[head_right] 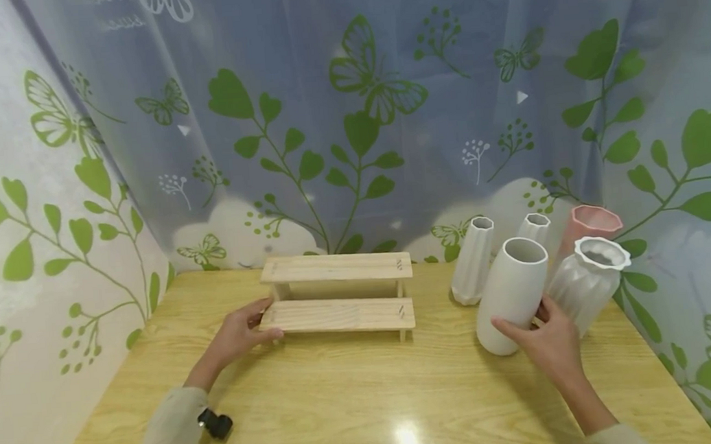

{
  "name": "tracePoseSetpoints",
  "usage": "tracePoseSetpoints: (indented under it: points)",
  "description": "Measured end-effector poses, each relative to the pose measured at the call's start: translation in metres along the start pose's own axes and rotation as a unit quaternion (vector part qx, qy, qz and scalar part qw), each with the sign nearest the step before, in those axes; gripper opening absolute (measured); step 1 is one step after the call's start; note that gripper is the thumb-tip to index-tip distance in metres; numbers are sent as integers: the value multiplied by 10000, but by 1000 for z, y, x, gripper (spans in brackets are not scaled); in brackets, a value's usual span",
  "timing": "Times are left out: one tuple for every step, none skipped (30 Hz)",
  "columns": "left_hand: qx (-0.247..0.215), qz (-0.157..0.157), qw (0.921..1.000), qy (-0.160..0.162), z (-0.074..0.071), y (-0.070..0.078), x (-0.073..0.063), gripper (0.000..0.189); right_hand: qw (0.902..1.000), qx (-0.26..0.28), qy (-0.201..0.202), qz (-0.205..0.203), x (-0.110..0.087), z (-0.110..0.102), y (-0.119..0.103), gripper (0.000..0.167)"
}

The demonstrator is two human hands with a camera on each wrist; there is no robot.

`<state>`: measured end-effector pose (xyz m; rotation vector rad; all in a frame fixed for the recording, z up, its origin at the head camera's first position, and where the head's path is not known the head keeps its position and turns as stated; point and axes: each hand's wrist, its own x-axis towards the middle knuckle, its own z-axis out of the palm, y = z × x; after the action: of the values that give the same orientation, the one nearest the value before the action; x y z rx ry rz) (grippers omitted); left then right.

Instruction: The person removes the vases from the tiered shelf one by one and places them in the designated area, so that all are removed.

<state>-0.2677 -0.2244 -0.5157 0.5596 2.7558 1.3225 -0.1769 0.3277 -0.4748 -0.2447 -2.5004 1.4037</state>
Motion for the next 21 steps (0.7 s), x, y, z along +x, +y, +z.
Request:
tracePoseSetpoints:
  points:
    - [-1,2,10000,-1,0,0,0,85,10000,25,-1,4,0,0,0,91]
    - [4,3,10000,-3,0,0,0,85,10000,42,8,9,0,1,0,91]
    - [-7,-5,10000,-1,-1,0,0,85,10000,60,16,15,0,1,0,90]
    - [-2,-10,10000,-6,-1,1,-1,85,10000,84,33,20,0,2,0,89]
    - [-1,-10,10000,-5,-1,1,-1,85,9999,98,53,30,0,2,0,89]
    - [-1,-11,10000,-5,-1,1,-1,85,9999,115,72,38,0,3,0,88]
    - [6,-5,10000,-4,-1,1,-2,85,9998,149,87,39,-1,3,1,88]
    - [-5,-8,10000,-7,0,1,-2,85,9998,157,97,52,-1,3,1,88]
    - [-19,-16,10000,-8,0,1,-2,85,9998,169,101,61,-2,3,1,88]
    - [-27,-19,10000,-8,0,2,-3,85,9998,176,106,65,-2,3,1,88]
    - [-19,-20,10000,-9,0,2,-3,85,9998,172,100,66,-2,3,1,88]
    - [-30,-26,10000,-8,0,2,-3,85,9998,164,97,60,-2,3,2,88]
    - [-29,-27,10000,-5,0,2,-3,86,9998,138,91,55,-2,3,2,87]
    - [-23,-28,10000,-5,0,2,-2,86,9999,107,86,49,-2,3,2,87]
    - [-19,-22,10000,1,0,2,-2,86,9999,81,76,32,-2,2,2,87]
    - [-13,-13,10000,12,0,1,-2,86,10000,60,64,17,-2,2,2,86]
    - [3,1,10000,17,0,0,-1,86,10000,51,41,12,-2,1,2,86]
    - [-9,3,10000,19,0,0,-1,86,10000,35,30,10,-2,1,2,86]
    - [-6,6,10000,15,0,0,0,86,10000,4,6,12,-3,0,2,86]
    - [-8,6,10000,9,0,-1,0,86,10000,-37,-4,12,-3,-1,2,87]
    - [-15,2,10000,3,0,-1,1,86,10000,-62,-3,21,-4,-2,2,88]
